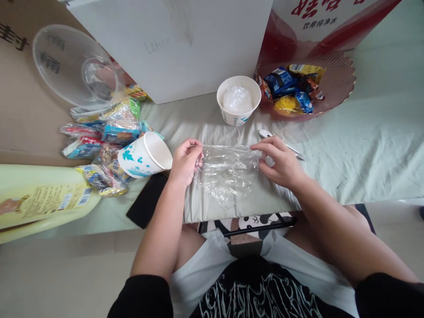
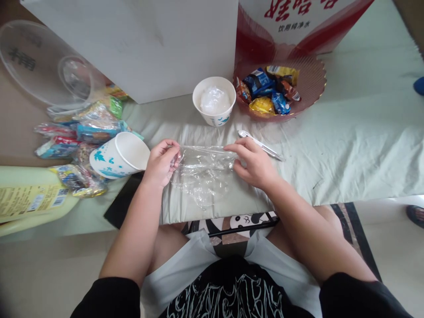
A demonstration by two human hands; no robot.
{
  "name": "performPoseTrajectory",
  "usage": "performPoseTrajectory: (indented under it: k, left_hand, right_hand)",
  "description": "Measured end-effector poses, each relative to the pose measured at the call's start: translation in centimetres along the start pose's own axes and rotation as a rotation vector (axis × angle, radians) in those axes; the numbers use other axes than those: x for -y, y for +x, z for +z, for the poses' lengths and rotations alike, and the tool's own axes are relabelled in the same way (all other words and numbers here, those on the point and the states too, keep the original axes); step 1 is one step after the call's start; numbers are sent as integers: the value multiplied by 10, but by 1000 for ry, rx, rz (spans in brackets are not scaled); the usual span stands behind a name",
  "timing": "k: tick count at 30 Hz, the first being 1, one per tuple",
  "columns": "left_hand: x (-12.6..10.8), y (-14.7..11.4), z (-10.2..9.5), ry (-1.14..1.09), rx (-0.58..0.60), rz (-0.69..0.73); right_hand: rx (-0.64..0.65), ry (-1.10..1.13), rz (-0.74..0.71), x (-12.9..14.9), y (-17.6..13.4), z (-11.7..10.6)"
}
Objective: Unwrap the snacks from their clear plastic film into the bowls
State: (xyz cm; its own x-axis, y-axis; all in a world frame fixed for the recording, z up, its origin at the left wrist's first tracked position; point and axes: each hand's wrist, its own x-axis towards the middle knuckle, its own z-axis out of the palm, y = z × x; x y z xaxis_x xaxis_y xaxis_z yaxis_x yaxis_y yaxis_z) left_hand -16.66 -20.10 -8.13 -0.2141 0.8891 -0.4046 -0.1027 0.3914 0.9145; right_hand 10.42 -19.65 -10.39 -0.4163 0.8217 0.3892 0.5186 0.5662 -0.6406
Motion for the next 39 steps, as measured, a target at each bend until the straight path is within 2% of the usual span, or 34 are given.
performPoseTrajectory:
  k: [4,8,13,20,23,26,28,29,31,35,39]
  left_hand:
    - [0,0,0,3,-6,-10]
    - [1,0,-1,8,1,2]
    - [2,1,-3,2,-13,13]
    - [10,1,-3,95,-2,67]
    - [16,1,-4,220,-79,233]
    - [21,1,-7,463,-234,591]
    - [24,1,-8,584,-281,789]
    - [25,2,-9,609,-276,843]
    - [27,3,-10,616,-228,873]
    - [28,7,-9,638,-167,818]
    - [24,6,-8,675,-264,805]
  right_hand:
    - [101,-52,-89,-6,0,1]
    - [72,-58,-160,-5,1,0]
    - [36,-11,-81,1,2,-3]
    - [209,-2,-62,3,1,2]
    - [238,7,-22,2,0,3]
    - [254,6,0,1,0,3]
    - [255,2,2,2,0,4]
    - [254,-1,0,2,0,4]
    - [255,-8,-7,3,0,5]
    - [268,-15,-9,3,0,5]
    - [281,-19,9,4,1,5]
